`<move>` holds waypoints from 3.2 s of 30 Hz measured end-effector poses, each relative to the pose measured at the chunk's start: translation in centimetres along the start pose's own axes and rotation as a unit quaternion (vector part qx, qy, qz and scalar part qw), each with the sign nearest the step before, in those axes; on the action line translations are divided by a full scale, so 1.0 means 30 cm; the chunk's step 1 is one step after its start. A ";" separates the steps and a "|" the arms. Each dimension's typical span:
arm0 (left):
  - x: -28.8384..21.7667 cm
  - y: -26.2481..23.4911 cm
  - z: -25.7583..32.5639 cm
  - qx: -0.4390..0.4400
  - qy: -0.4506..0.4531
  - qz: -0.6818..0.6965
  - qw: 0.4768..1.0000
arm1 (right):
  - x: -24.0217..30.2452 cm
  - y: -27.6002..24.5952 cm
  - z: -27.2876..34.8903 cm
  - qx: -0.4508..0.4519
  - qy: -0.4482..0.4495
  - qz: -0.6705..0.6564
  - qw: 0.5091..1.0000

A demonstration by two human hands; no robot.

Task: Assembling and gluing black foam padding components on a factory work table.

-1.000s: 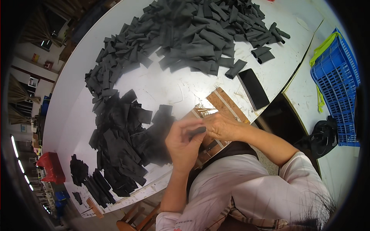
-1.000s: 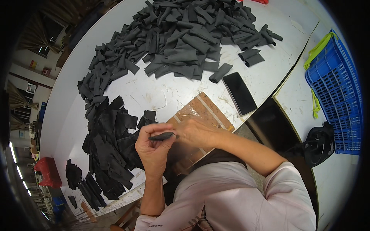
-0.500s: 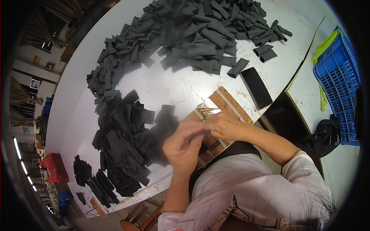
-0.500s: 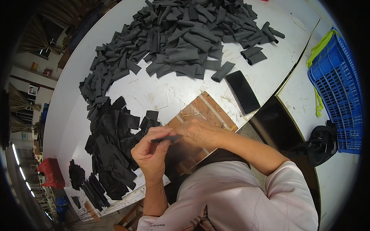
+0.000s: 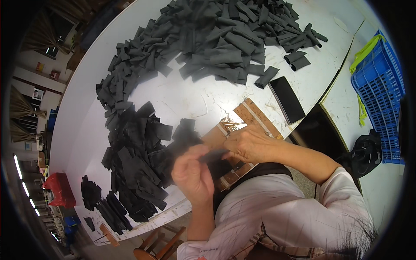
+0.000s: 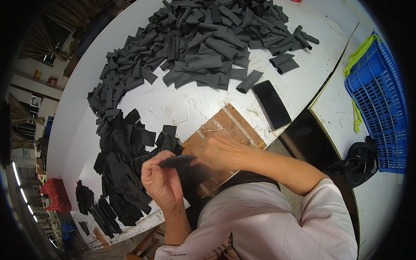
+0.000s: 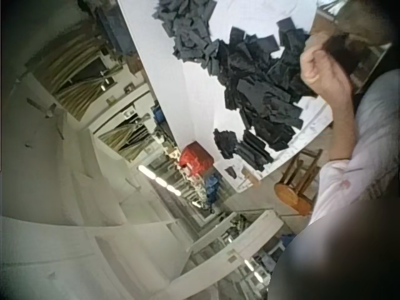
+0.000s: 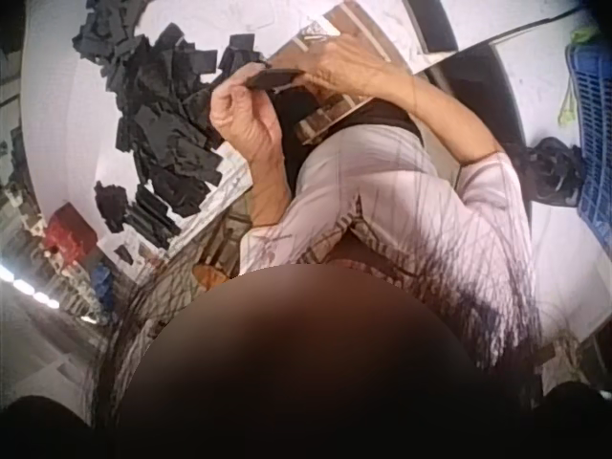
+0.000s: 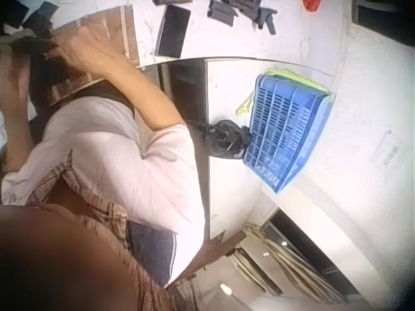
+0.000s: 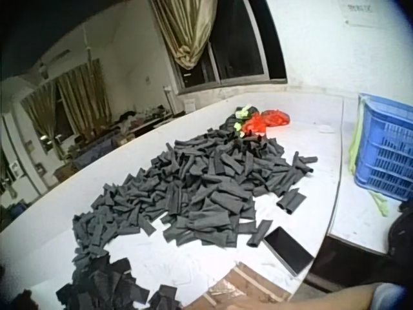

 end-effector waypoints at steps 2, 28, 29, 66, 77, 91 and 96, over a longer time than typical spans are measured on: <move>-0.013 0.008 -0.006 0.016 0.007 -0.037 0.999 | 0.008 -0.006 0.005 0.007 -0.002 0.024 1.000; 0.090 -0.358 0.402 -0.148 -0.221 -0.579 0.770 | 0.053 0.336 0.079 0.099 0.188 -0.162 0.964; 0.098 -0.343 0.401 -0.101 -0.198 -0.630 0.744 | 0.046 0.347 0.081 0.103 0.187 -0.164 0.963; -0.023 -0.169 0.229 -0.184 -0.205 -0.101 0.956 | 0.104 0.209 -0.078 -0.157 0.051 -0.068 0.984; -0.024 -0.242 0.199 -0.142 -0.219 -0.166 0.951 | 0.064 0.278 -0.082 0.011 0.146 -0.405 0.902; -0.010 -0.232 0.253 -0.262 -0.180 -0.061 0.946 | 0.145 0.186 -0.080 -0.159 0.053 -0.113 0.979; -0.012 -0.210 0.277 -0.191 -0.249 0.002 0.950 | 0.162 0.198 -0.074 -0.148 0.003 -0.028 0.989</move>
Point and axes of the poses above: each hand's wrist, its own z-axis away from the middle knuckle, its own y-axis out of the palm, x = y × z, the point moved 6 cm from there along -z, towards the middle knuckle, and after that the axes turned 9 degrees about x, right-handed, at the moved point
